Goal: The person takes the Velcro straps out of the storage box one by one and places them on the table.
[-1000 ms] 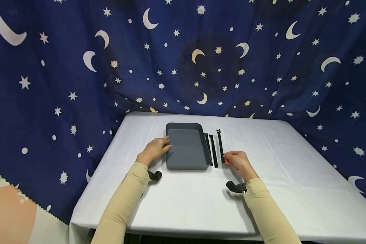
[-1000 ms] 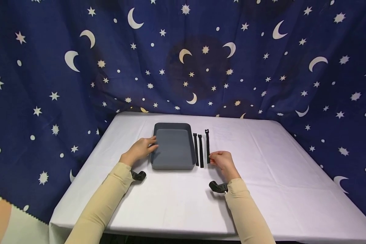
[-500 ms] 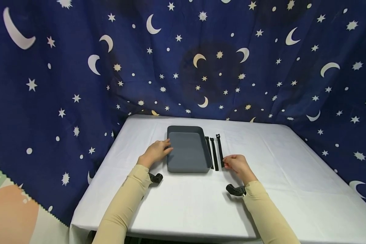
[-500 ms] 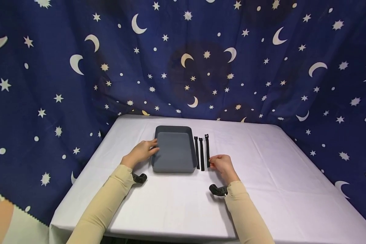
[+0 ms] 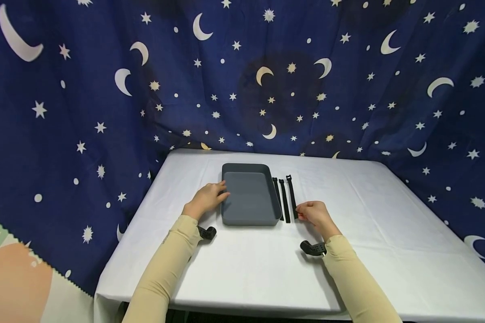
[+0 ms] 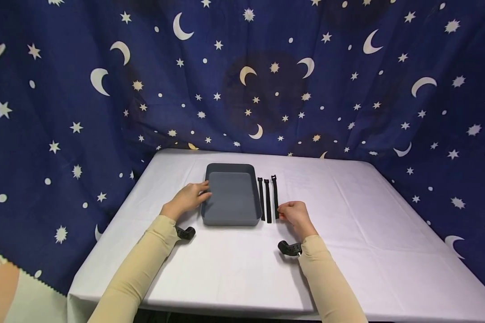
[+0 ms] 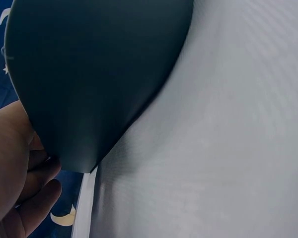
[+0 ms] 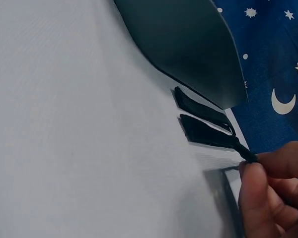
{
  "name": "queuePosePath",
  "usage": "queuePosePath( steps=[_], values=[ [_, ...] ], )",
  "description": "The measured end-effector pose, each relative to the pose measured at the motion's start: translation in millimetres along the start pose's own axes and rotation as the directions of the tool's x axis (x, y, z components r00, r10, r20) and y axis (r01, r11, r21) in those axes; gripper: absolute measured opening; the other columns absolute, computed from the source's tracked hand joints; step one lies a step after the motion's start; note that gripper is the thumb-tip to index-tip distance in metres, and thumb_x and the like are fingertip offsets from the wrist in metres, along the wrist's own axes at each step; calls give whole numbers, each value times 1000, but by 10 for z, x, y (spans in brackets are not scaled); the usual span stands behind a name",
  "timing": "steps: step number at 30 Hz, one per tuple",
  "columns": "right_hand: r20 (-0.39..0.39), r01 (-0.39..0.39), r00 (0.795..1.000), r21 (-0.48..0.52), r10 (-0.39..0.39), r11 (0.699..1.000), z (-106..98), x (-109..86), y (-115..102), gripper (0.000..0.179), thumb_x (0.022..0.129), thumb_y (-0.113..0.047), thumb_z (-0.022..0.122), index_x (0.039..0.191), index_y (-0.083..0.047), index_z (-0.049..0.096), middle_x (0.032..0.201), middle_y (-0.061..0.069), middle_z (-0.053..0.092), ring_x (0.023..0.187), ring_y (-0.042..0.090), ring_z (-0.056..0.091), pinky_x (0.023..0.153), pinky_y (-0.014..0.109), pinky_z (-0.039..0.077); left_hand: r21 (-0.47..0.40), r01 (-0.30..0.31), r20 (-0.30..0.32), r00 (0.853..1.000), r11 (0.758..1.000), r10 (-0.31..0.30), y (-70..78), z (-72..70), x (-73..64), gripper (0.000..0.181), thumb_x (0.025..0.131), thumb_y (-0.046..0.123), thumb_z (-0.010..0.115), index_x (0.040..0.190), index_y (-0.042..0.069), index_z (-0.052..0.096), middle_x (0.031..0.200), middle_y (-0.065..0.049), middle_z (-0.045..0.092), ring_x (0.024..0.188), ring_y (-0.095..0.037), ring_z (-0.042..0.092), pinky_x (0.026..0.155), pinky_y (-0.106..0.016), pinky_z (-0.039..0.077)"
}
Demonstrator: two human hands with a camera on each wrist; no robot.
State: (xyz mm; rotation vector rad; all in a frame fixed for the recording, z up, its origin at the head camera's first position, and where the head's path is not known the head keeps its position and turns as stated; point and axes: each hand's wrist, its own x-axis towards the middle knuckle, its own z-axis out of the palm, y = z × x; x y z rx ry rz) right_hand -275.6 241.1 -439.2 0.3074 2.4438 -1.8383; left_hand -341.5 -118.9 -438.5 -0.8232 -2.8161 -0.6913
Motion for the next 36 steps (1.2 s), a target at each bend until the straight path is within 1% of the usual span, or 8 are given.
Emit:
queuePosePath(
  steps=[3,10,16,23,26,30,33,36],
  values=[
    [-4,-7,1000,4,7,1000,2,14,2,25,93,6,55,113,21,59,74,-3,65,60,0,59,58,12,55,0,-1,1,1000,1000,1,7,-9,6,45,102,30,59,132,-3,63,149,-19,51,133,-37,55,110,-47,46],
    [-17,3,1000,-43,-4,999,20,22,19,28,92,5,57,114,22,59,73,-2,65,60,0,58,57,13,54,8,7,5,1000,1000,-7,16,-17,-3,45,102,30,59,133,-3,63,150,-18,50,133,-37,54,111,-47,46],
    [-44,11,999,-94,-15,996,51,16,39,24,90,6,58,109,21,62,72,-1,64,58,1,57,54,14,53,0,11,10,1000,1000,-11,11,-14,-3,45,102,30,59,133,-3,62,150,-18,50,134,-37,54,111,-47,46],
    [-64,6,998,-115,-13,993,73,21,36,21,90,6,59,105,21,63,70,1,63,54,2,57,53,15,53,9,1,22,1000,1000,-1,2,-3,6,47,103,32,57,134,-3,61,151,-18,48,134,-36,53,112,-45,46],
    [-72,3,997,-139,-13,990,80,17,19,20,89,6,60,103,19,64,70,1,63,53,2,57,53,15,53,8,4,18,1000,1000,-4,-2,-1,4,46,103,31,57,134,-3,62,151,-18,48,134,-35,53,112,-45,46],
    [-88,-5,996,-203,-13,979,90,15,-4,18,88,5,61,101,16,66,70,2,64,52,3,59,54,17,55,3,9,15,1000,1000,-9,-3,6,4,45,103,31,58,134,-2,62,151,-17,48,135,-35,53,112,-45,45],
    [-94,-14,996,-262,-11,965,90,15,-15,15,88,3,62,98,13,67,70,2,64,52,4,60,54,18,55,-1,10,19,1000,1000,-10,-7,14,2,45,103,31,58,134,-1,62,151,-17,48,135,-35,53,112,-45,45],
    [-92,-10,996,-297,-18,955,83,19,-30,14,87,2,62,95,12,68,68,3,65,53,5,61,55,19,56,1,6,14,1000,1000,-6,-15,18,1,46,102,31,59,134,-1,62,151,-17,49,134,-35,53,112,-45,46]
  ],
)
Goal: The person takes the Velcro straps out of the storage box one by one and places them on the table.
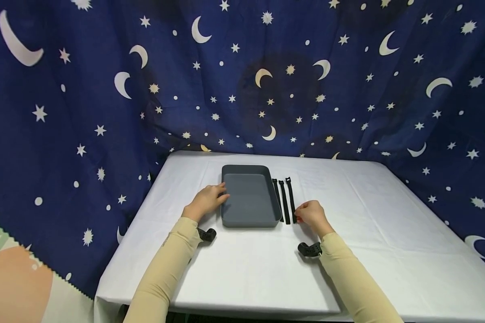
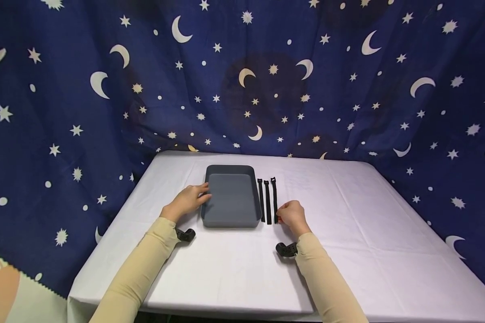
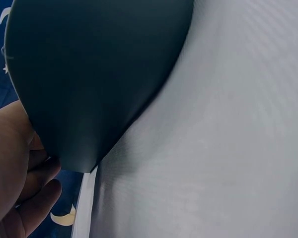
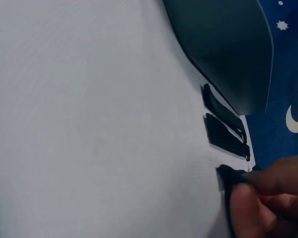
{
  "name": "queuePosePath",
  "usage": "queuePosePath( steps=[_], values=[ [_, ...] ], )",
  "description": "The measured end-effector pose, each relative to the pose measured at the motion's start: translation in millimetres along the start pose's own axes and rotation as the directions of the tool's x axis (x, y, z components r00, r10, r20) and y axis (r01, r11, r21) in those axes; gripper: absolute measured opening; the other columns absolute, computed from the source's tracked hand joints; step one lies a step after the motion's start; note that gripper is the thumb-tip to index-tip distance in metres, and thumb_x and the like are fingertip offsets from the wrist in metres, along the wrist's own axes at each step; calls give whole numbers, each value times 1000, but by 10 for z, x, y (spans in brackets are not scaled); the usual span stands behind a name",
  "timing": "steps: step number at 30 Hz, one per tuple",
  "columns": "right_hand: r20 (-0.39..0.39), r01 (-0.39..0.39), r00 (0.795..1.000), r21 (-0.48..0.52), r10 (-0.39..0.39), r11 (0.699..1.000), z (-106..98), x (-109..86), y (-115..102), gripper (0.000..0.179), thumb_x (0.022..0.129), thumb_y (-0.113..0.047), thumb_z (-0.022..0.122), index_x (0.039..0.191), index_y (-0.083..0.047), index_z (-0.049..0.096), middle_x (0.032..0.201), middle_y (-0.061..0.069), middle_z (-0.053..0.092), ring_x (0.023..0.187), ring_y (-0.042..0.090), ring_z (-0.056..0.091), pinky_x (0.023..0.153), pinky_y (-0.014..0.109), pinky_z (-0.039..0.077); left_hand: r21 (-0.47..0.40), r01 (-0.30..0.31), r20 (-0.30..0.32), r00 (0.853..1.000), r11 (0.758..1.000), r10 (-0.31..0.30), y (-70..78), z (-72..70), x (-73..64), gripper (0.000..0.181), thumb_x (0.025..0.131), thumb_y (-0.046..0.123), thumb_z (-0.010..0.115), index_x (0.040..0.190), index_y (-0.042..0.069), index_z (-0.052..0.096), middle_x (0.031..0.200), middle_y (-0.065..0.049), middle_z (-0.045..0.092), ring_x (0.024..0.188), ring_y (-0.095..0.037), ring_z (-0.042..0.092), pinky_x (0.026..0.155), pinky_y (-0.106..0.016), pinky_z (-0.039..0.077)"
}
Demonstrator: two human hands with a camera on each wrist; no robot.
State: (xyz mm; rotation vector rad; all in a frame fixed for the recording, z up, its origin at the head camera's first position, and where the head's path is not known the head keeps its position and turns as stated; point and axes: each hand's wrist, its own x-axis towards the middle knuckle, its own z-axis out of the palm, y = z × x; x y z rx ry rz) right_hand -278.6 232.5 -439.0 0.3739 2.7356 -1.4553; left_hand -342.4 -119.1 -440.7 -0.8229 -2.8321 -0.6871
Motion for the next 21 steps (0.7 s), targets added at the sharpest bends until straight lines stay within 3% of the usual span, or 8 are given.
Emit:
queuePosePath(
  steps=[10,21],
  values=[
    [-27,46,998,-162,-51,986,-1,5,-35,17,88,-5,62,92,8,71,67,8,70,51,8,64,57,27,60,-2,5,-12,1000,1000,-5,-14,10,-9,46,103,32,58,134,-2,62,150,-17,50,135,-35,53,113,-45,45],
    [-48,42,997,-189,-52,981,-17,22,-21,14,87,-6,63,85,5,71,61,4,67,49,8,63,53,23,55,0,13,1,1000,1000,-13,26,-11,26,47,103,31,58,135,-3,61,151,-17,49,136,-35,52,113,-46,44]
  ],
)
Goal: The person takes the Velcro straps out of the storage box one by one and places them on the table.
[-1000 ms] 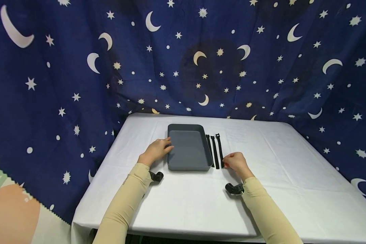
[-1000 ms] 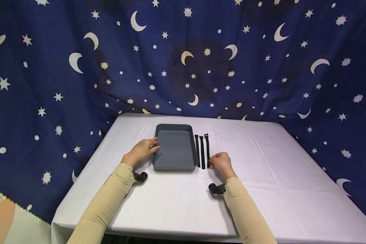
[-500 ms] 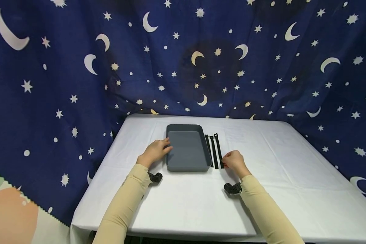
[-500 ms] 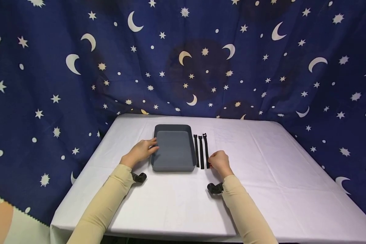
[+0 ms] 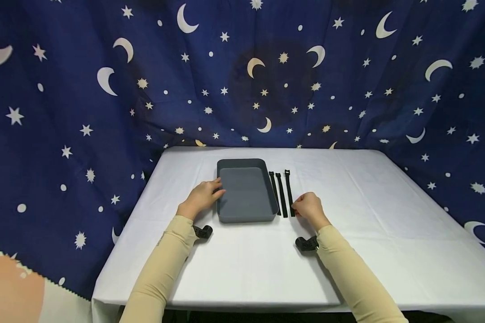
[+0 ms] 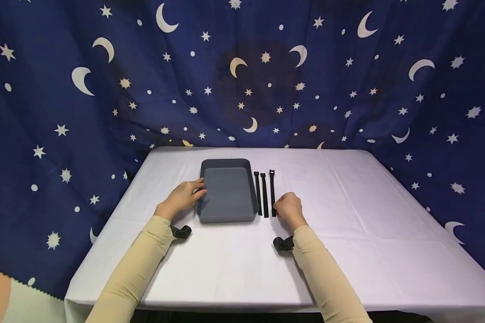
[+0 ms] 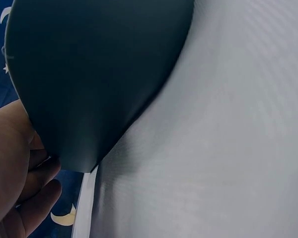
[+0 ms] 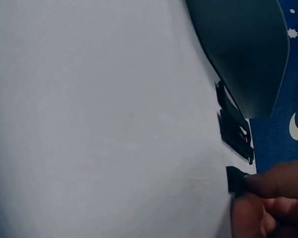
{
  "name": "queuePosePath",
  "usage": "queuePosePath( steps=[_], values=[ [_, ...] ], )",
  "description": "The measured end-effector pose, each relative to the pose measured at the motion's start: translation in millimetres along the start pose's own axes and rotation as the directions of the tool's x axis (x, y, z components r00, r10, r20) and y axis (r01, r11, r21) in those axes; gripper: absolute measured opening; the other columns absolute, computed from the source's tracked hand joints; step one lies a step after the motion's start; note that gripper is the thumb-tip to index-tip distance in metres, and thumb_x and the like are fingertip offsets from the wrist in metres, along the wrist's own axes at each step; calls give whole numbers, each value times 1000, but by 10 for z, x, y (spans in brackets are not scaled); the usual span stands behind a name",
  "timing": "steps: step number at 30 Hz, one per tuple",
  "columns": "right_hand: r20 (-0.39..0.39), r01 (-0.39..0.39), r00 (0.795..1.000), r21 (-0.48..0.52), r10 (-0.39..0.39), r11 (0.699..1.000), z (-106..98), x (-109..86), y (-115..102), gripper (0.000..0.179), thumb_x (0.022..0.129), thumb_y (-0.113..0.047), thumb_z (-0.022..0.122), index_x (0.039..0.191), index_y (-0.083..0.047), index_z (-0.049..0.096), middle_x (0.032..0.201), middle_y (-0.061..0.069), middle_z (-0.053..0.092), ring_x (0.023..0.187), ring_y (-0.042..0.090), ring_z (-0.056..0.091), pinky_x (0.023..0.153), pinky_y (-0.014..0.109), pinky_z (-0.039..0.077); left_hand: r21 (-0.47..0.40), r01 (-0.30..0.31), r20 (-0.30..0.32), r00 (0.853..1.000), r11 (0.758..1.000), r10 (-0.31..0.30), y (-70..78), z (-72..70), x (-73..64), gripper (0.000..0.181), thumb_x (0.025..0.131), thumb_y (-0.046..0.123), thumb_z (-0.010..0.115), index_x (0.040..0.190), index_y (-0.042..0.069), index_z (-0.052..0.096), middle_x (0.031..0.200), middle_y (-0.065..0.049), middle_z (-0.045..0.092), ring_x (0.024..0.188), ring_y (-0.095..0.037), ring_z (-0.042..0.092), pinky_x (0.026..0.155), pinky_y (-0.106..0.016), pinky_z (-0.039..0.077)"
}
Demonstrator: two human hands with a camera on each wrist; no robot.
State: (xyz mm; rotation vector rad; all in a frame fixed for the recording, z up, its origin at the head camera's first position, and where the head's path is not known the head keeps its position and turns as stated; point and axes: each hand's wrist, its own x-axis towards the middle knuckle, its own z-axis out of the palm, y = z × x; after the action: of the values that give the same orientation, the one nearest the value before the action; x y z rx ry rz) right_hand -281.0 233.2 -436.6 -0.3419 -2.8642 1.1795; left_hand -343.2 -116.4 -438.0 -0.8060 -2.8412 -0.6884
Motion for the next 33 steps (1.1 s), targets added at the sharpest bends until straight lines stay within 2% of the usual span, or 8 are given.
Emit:
queuePosePath(
  steps=[4,9,14,19,23,26,33],
  values=[
    [0,-12,1000,26,12,1000,35,-45,-5,14,87,-6,64,86,6,71,63,6,68,50,8,63,53,24,57,0,-14,1,1000,1000,14,-31,-13,-44,47,103,31,57,135,-3,61,151,-18,49,137,-36,51,114,-48,43],
    [33,-15,999,51,13,999,116,-124,-34,13,88,-5,64,86,6,72,64,6,69,51,8,64,54,24,58,14,-8,4,1000,1000,8,-106,-24,-179,47,103,31,58,135,-3,61,151,-17,50,136,-36,52,113,-48,44],
    [37,6,999,51,-8,999,182,-189,-97,15,89,-6,64,85,5,73,64,6,69,52,9,64,52,23,56,5,-22,-22,999,1000,23,-160,-65,-299,46,102,30,59,134,-4,61,149,-17,51,134,-37,54,111,-49,45],
    [26,35,999,41,-36,999,196,-239,-135,19,90,-8,62,85,5,73,63,6,69,50,8,63,52,21,54,7,-9,-14,1000,1000,9,-198,-101,-376,46,103,29,58,136,-3,60,150,-16,51,134,-36,53,112,-49,45],
    [8,68,998,4,-69,998,144,-244,-154,24,93,-12,58,90,6,74,65,6,70,53,9,61,54,21,51,7,1,-13,1000,1000,-1,-219,-135,-413,44,104,27,56,136,-2,60,150,-16,51,135,-35,53,112,-49,44],
    [24,97,995,-46,-96,994,56,-217,-168,28,96,-17,58,95,5,75,68,7,71,60,14,62,59,25,51,3,4,-10,1000,1000,-4,-223,-158,-426,43,105,26,53,136,-2,60,150,-16,51,135,-36,53,113,-50,44],
    [61,244,970,-177,-236,954,-262,-125,-151,36,97,-25,60,106,7,74,100,22,75,87,33,69,82,47,56,19,40,44,998,999,-41,-225,-244,-412,44,107,27,48,139,-1,58,153,-15,48,139,-36,49,116,-50,41]
  ],
)
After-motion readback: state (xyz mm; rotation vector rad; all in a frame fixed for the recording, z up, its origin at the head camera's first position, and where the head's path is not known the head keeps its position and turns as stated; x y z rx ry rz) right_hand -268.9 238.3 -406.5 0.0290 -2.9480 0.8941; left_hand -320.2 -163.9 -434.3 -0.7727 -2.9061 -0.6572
